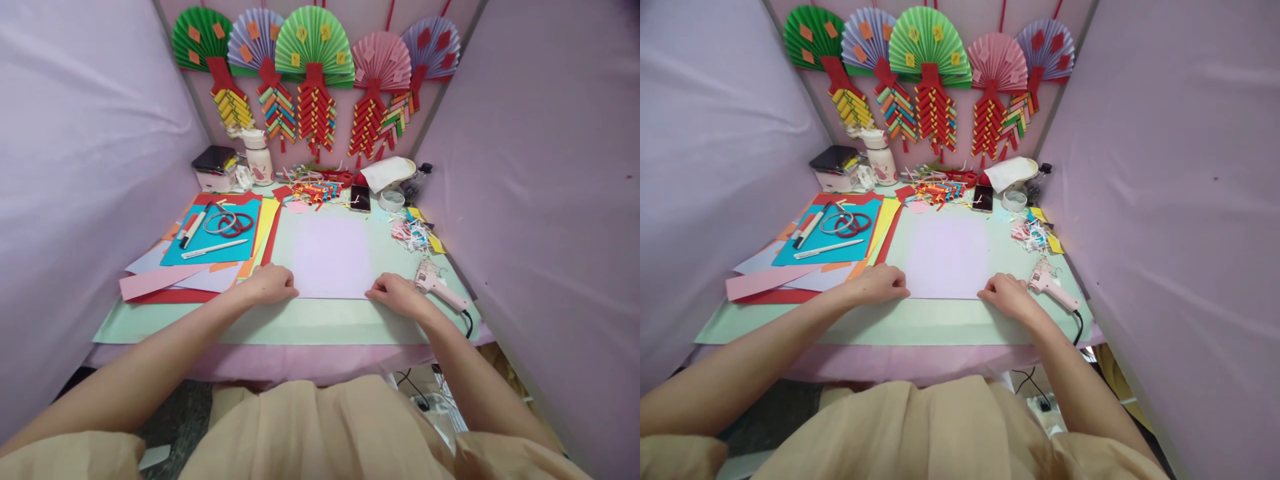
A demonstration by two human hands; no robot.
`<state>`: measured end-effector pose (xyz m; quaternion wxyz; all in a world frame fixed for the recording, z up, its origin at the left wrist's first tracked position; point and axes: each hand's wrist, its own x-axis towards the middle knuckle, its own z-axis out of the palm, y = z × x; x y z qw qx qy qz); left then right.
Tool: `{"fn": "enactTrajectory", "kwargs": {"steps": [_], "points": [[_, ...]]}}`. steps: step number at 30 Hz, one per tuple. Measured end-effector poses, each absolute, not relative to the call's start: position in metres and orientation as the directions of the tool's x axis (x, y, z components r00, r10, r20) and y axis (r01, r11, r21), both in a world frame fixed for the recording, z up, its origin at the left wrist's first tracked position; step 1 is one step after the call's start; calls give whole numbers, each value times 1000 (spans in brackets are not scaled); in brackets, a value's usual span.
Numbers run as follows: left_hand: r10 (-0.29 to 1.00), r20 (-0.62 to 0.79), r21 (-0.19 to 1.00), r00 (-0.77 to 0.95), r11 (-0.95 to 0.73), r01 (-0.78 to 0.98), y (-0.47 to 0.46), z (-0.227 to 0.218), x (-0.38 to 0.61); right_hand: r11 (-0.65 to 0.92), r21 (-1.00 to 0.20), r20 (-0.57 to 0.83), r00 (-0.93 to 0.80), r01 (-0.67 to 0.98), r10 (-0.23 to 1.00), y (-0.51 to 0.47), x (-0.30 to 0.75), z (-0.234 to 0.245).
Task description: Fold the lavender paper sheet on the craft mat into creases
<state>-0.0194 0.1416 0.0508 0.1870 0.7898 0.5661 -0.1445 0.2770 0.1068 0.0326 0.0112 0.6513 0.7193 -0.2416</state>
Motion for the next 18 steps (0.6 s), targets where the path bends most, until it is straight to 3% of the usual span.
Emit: {"fn": "enactTrajectory", "kwargs": {"steps": [18], "points": [[804,-489,164,337,-294,942,138,66,-19,62,-314,-290,-158,948,944,105,277,29]]}}
